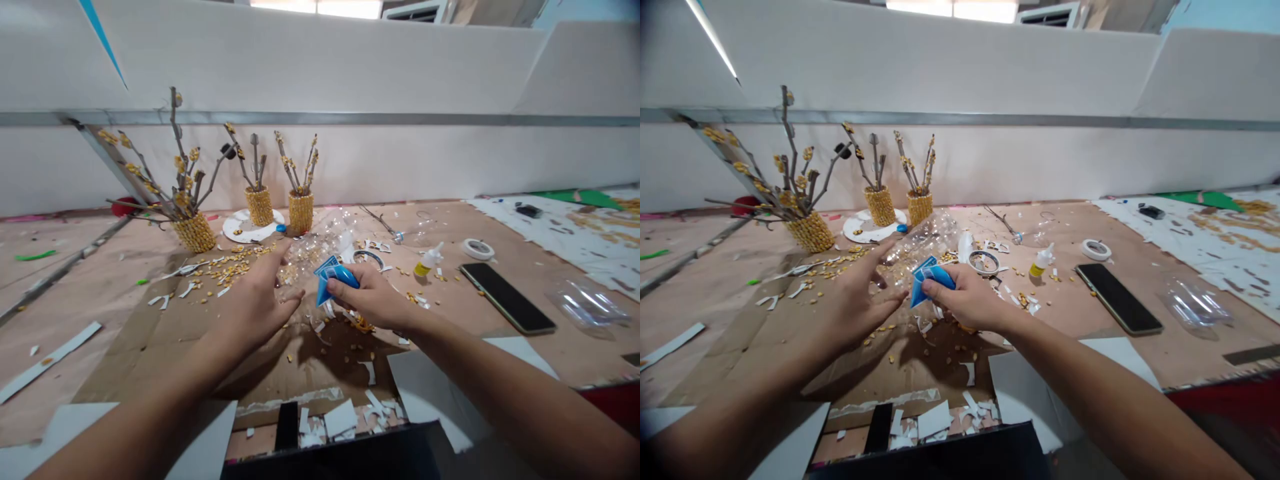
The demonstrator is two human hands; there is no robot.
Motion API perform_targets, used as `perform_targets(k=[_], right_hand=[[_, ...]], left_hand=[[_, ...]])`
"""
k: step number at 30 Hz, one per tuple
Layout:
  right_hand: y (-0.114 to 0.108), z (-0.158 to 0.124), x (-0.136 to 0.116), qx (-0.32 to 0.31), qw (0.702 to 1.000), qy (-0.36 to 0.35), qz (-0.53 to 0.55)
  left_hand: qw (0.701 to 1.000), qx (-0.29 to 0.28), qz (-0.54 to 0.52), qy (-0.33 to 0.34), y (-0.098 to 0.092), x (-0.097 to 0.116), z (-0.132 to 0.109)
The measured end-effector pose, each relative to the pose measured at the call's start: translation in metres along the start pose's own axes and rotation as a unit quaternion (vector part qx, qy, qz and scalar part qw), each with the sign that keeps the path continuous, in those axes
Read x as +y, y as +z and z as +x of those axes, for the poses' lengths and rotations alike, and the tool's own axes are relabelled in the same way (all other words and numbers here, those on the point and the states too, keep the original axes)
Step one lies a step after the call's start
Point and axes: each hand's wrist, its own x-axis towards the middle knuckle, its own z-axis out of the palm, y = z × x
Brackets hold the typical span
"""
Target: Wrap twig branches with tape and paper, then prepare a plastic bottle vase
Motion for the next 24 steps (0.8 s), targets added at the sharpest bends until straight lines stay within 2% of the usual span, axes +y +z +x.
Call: perform_targets(k=[3, 6, 7, 9, 11, 13, 15, 16, 18, 21, 24], right_hand=[[0.003, -0.009, -0.009, 0.008, 0.991, -0.091, -0.101], [-0.008, -0.02, -0.016, -0.021, 0.959, -0.201, -0.199], [-0.013, -0.022, -0.016, 0.0, 0.953, -0.219, -0.207], [-0.027, -0.02, -0.014, 0.109, 0.952, -0.175, -0.228], [-0.04, -0.012, -0.008, 0.219, 0.932, -0.099, -0.272], [-0.053, -0.003, 0.001, 0.281, 0.918, -0.028, -0.28], [-0.062, 0.005, 0.01, 0.307, 0.926, 0.026, -0.22], [-0.066, 0.009, 0.014, 0.324, 0.93, 0.035, -0.172], [-0.072, 0.016, 0.019, 0.339, 0.929, 0.044, -0.145], [-0.081, 0.035, 0.018, 0.331, 0.933, 0.088, -0.11], [-0.096, 0.066, 0.012, 0.324, 0.935, 0.116, -0.084]], left_hand=[[0.996, -0.007, 0.091, 0.017, -0.006, -0.008, 0.006], [0.976, -0.009, 0.213, -0.03, -0.02, -0.011, 0.014], [0.972, 0.001, 0.229, -0.048, -0.025, -0.01, 0.016], [0.979, 0.042, 0.191, -0.062, -0.029, -0.009, 0.019], [0.989, 0.073, 0.113, -0.061, -0.027, -0.008, 0.02], [0.994, 0.071, 0.064, -0.061, -0.021, -0.01, 0.018], [0.995, 0.052, 0.05, -0.065, -0.016, -0.013, 0.015], [0.996, 0.042, 0.046, -0.069, -0.014, -0.016, 0.014], [0.996, 0.027, 0.033, -0.08, -0.012, -0.02, 0.012], [0.996, 0.023, 0.017, -0.083, -0.011, -0.024, 0.011], [0.996, 0.027, 0.002, -0.081, -0.011, -0.026, 0.011]])
